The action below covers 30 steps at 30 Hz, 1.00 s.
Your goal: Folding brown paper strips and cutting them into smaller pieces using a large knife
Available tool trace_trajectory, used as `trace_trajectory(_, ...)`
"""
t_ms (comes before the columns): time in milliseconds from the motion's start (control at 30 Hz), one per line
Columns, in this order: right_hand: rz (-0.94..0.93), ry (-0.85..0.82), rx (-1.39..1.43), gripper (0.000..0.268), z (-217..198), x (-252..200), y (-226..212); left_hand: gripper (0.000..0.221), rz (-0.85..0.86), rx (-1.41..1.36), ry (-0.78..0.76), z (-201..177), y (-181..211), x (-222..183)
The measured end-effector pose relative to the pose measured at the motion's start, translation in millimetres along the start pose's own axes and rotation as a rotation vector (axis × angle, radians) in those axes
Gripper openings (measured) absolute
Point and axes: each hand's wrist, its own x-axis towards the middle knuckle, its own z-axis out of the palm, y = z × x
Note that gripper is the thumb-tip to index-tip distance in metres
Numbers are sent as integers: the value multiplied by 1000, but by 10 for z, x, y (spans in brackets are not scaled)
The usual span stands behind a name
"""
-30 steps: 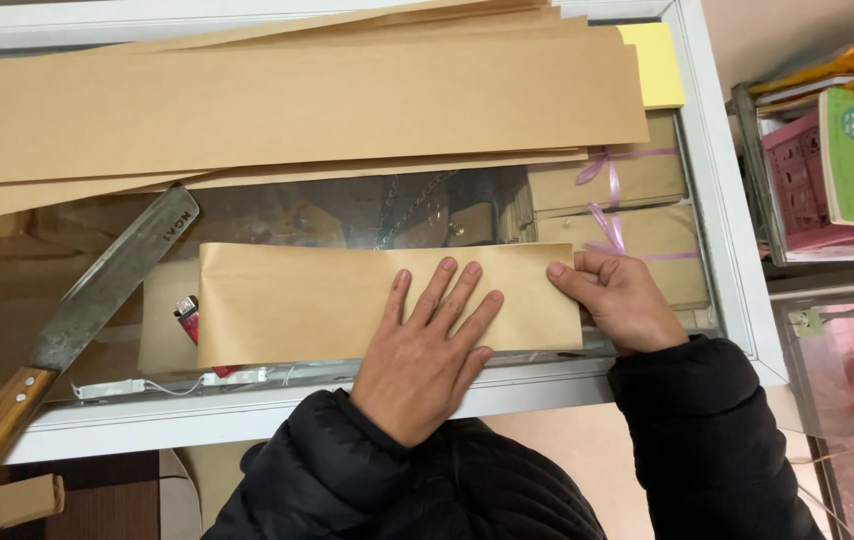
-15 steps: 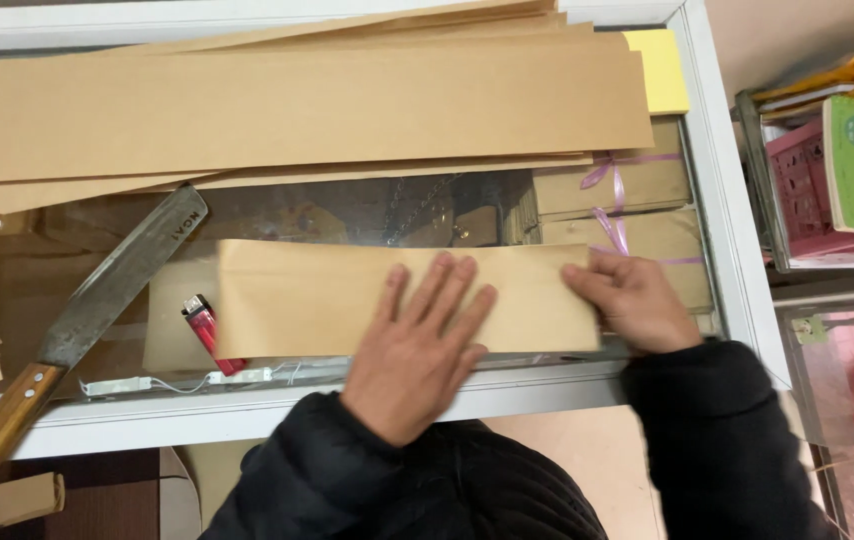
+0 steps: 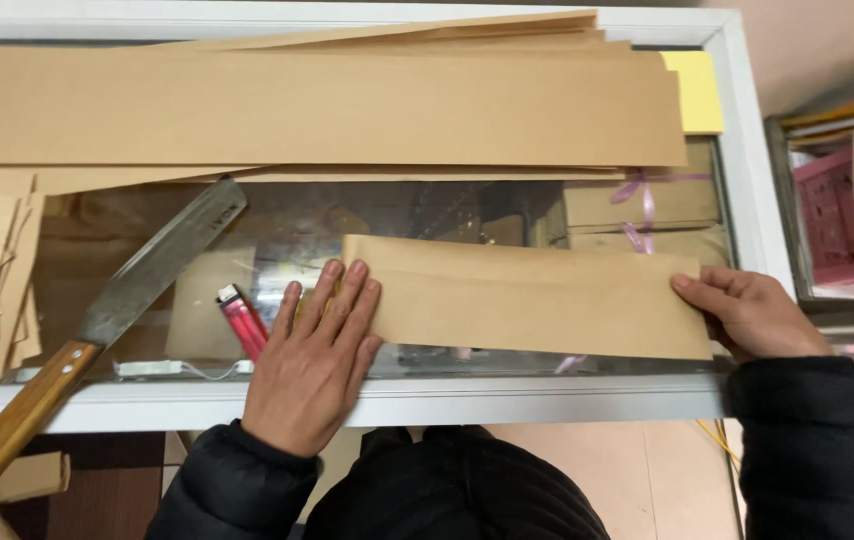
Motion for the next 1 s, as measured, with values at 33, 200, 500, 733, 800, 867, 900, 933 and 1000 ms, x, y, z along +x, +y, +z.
trace_trajectory(33,-4,-9,-4,33,-42,88,93,62,-9,5,-1,4,-16,-13)
trace_trajectory(200,26,-74,152,25,-87,204,177,60,-27,-118,-50,-5,-75,-53)
trace_trajectory(500,-56,-34,-55,30,-117,153,31,61,-10,-132,-32,10,-115,-53)
trace_trajectory(733,-617,508,-431,33,159,37,-107,63,-19,-131,-12,15,-98,-46)
trace_trajectory(800,-816,483,-616,21,774,-557,-643,63,-12,-109,11,17,-93,-52)
trace_trajectory(867,-1065,326,-647,21,1483,-613,-742,63,-14,-126,22,21,-92,-43)
trace_trajectory(900,-1308,156,-664,25,1850,-640,-785,62,-15,-138,31,21,-99,-46)
trace_trajectory(933,-1307,158,-666,25,2098,-680,-863,62,-13,-140,32,33,-96,-41)
trace_trajectory(1000,-1366,15,-695,34,2612,-776,-1013,64,-18,-157,26,36,-100,-53)
